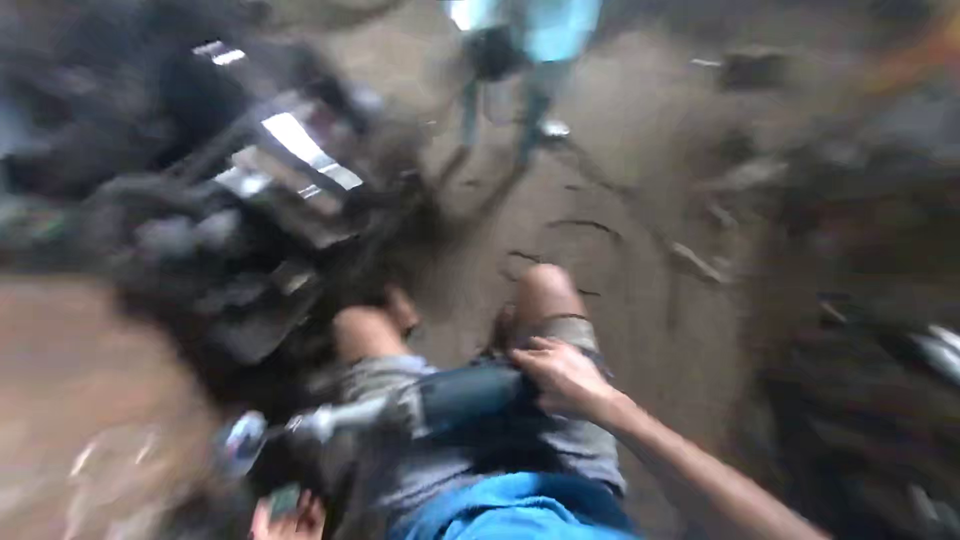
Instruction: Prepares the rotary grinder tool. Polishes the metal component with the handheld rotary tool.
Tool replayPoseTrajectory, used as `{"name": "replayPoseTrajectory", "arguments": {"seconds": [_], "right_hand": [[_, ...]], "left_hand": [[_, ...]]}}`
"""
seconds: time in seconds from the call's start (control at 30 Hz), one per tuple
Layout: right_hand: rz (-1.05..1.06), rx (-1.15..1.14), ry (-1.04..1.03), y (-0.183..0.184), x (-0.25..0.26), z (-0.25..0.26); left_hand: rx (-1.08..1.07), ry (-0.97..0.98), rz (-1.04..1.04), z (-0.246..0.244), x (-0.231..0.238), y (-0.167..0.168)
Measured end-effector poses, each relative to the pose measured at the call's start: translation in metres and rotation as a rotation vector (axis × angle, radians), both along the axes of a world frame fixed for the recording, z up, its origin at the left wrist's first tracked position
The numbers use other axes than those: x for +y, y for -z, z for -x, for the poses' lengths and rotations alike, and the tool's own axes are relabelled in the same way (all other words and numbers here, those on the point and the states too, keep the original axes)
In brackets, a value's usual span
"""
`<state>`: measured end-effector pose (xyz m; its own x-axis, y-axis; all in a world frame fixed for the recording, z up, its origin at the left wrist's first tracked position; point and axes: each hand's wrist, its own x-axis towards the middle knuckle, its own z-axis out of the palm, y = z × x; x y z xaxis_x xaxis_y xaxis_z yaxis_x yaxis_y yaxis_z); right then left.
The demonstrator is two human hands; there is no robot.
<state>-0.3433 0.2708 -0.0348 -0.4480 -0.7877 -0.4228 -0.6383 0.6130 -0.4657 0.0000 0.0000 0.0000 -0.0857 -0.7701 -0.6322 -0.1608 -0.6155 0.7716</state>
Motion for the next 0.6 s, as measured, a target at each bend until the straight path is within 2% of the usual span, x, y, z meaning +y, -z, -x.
{"name": "replayPoseTrajectory", "arguments": {"seconds": [0.07,0.13,0.37,0.6], "right_hand": [[-0.022,0.068,-0.025,-0.002,-0.008,0.002],[-0.005,0.131,-0.037,-0.005,-0.010,-0.002],[-0.094,0.120,-0.079,-0.017,-0.020,-0.003],[-0.125,0.124,-0.087,-0.020,-0.022,-0.005]], "left_hand": [[-0.094,-0.256,0.032,-0.010,-0.013,0.014],[-0.144,-0.360,0.008,-0.007,-0.020,0.006],[-0.111,-0.439,-0.014,-0.023,-0.022,0.009],[-0.092,-0.456,0.057,-0.027,-0.041,0.005]]}}
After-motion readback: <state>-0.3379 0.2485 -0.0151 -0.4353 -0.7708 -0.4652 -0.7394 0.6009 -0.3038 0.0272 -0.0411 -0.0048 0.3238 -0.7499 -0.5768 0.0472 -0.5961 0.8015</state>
